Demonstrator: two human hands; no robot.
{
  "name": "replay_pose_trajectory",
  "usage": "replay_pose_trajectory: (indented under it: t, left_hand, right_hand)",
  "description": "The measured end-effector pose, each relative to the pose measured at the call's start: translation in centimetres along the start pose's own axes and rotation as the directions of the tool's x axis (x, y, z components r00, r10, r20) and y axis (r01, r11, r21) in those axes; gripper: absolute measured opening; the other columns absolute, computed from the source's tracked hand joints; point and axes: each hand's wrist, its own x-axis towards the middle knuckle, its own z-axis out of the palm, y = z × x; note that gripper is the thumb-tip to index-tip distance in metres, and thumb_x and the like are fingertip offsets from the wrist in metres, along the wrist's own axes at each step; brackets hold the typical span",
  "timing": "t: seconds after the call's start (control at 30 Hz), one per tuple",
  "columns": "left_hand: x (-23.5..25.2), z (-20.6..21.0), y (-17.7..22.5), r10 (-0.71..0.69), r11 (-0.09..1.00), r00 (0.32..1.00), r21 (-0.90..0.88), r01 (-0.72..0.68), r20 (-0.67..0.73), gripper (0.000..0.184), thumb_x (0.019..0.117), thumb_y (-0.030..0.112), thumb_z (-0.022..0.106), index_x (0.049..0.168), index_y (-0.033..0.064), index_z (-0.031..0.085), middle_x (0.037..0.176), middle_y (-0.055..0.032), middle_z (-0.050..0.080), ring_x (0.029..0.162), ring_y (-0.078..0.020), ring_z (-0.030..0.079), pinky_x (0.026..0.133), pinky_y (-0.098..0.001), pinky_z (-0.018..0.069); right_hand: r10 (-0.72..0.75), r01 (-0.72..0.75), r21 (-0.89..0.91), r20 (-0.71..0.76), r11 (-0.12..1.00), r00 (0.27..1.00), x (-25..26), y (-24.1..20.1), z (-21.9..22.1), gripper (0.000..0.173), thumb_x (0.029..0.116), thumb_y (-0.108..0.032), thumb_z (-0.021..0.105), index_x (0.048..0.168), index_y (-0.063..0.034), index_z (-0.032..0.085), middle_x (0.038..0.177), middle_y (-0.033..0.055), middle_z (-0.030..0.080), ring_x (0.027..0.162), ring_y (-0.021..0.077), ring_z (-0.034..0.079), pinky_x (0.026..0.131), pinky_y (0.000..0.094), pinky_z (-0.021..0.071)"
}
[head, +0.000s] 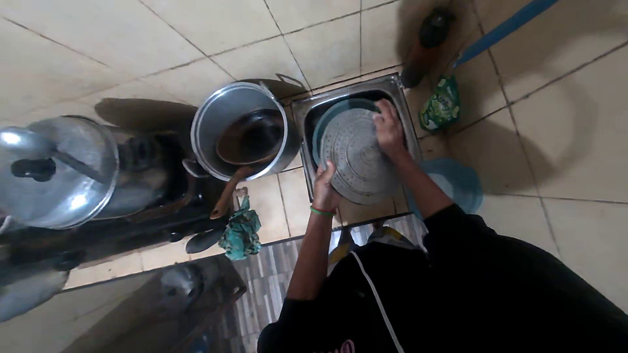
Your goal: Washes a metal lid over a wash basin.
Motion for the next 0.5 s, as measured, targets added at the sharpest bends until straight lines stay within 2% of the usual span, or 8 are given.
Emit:
replay_pose_trajectory:
  t: [0.07, 0.13, 0.2, 0.27, 0.33, 0.4, 0.43, 0.5]
  left_hand:
    - [0.3, 1.0, -0.6, -0.007, 1.0, 1.0, 0.014, 0.006, 0.021, 0.036, 0.109, 0.025, 0.037, 0.144, 0.0181, 0.043, 0.12, -0.0004, 0.068, 0.106, -0.011, 0.068, 0.092, -0.0347, 0.0588]
    - [1.2, 1.3, -0.8, 0.027, 0.999, 1.0, 0.037, -0.027, 0.009, 0.039, 0.111, 0.029, 0.034, 0.147, 0.0156, 0.041, 0.121, -0.0014, 0.067, 0.108, -0.011, 0.066, 0.094, -0.0351, 0.0574]
    - [2.5, 1.4, -0.6, 0.107, 0.993, 0.991, 0.065, -0.101, -0.086, 0.037, 0.1116, 0.032, 0.03, 0.139, 0.0131, 0.047, 0.109, 0.0012, 0.07, 0.098, -0.0072, 0.068, 0.087, -0.0307, 0.0588]
    - [3.1, 1.1, 0.1, 0.169, 0.986, 0.976, 0.035, -0.166, -0.138, 0.041, 0.1122, 0.034, 0.028, 0.142, 0.0112, 0.045, 0.116, -0.0014, 0.066, 0.105, -0.0083, 0.065, 0.093, -0.0318, 0.0559]
    - [3.5, 0.3, 0.8, 0.201, 0.972, 0.972, -0.1, -0.213, -0.12, 0.04, 0.1123, 0.032, 0.027, 0.144, 0.0119, 0.041, 0.124, -0.0044, 0.065, 0.113, -0.0132, 0.064, 0.098, -0.0368, 0.0556]
    - [3.5, 0.0, 1.2, 0.199, 0.954, 0.975, -0.209, -0.215, -0.098, 0.037, 0.1116, 0.031, 0.028, 0.142, 0.0151, 0.041, 0.126, -0.0048, 0.065, 0.116, -0.0161, 0.065, 0.099, -0.0405, 0.0558]
    - [3.2, -0.3, 1.3, 0.193, 0.954, 0.978, -0.217, -0.206, -0.08, 0.038, 0.1115, 0.032, 0.027, 0.145, 0.0164, 0.038, 0.129, -0.005, 0.063, 0.119, -0.0169, 0.063, 0.101, -0.0415, 0.0546]
    - [2.3, -0.5, 1.2, 0.166, 0.974, 0.983, -0.145, -0.175, -0.074, 0.04, 0.1114, 0.035, 0.029, 0.147, 0.0179, 0.037, 0.131, -0.0033, 0.062, 0.119, -0.015, 0.062, 0.101, -0.0401, 0.0543]
  right_hand:
    - [-0.098, 0.098, 0.005, 0.041, 0.995, 0.994, -0.2, -3.6, 1.0, 0.044, 0.1078, -0.02, 0.039, 0.142, 0.0013, 0.056, 0.154, 0.0256, 0.045, 0.145, 0.0395, 0.043, 0.119, 0.051, 0.0368]
    - [-0.236, 0.229, 0.095, 0.062, 0.969, 0.97, -2.7, -6.9, 2.5, 0.043, 0.1046, -0.017, 0.043, 0.142, -0.0018, 0.058, 0.155, 0.0232, 0.045, 0.146, 0.0349, 0.043, 0.119, 0.0461, 0.0387]
    - [-0.326, 0.315, 0.168, 0.046, 0.934, 0.944, -6.1, -9.2, 3.0, 0.038, 0.1015, -0.012, 0.054, 0.137, -0.0044, 0.064, 0.152, 0.0194, 0.051, 0.144, 0.0309, 0.047, 0.117, 0.0429, 0.0441]
    - [-0.334, 0.309, 0.168, 0.152, 0.936, 0.93, -8.8, -9.3, 2.1, 0.041, 0.0985, -0.01, 0.055, 0.138, -0.0097, 0.064, 0.154, 0.0157, 0.05, 0.145, 0.0313, 0.045, 0.115, 0.047, 0.0447]
    - [-0.354, 0.338, 0.111, 0.186, 0.935, 0.917, -10.0, -7.3, 0.6, 0.037, 0.1002, -0.013, 0.056, 0.136, -0.0125, 0.066, 0.151, 0.0146, 0.053, 0.143, 0.033, 0.047, 0.114, 0.0515, 0.0435]
    - [-0.3, 0.299, 0.028, 0.147, 0.954, 0.942, -9.5, -3.7, -0.8, 0.036, 0.1016, -0.016, 0.055, 0.135, -0.011, 0.067, 0.149, 0.0152, 0.055, 0.143, 0.035, 0.047, 0.117, 0.0548, 0.0378]
    - [-0.219, 0.219, 0.009, 0.124, 0.976, 0.968, -8.7, -1.9, -1.4, 0.036, 0.1028, -0.016, 0.053, 0.136, -0.0098, 0.065, 0.15, 0.0165, 0.054, 0.145, 0.0355, 0.045, 0.119, 0.0552, 0.0358]
    - [0.026, -0.028, 0.018, 0.095, 0.999, 0.995, -5.9, 0.8, -2.4, 0.038, 0.1054, -0.017, 0.049, 0.14, -0.0053, 0.06, 0.154, 0.022, 0.047, 0.146, 0.0365, 0.043, 0.118, 0.0509, 0.0385]
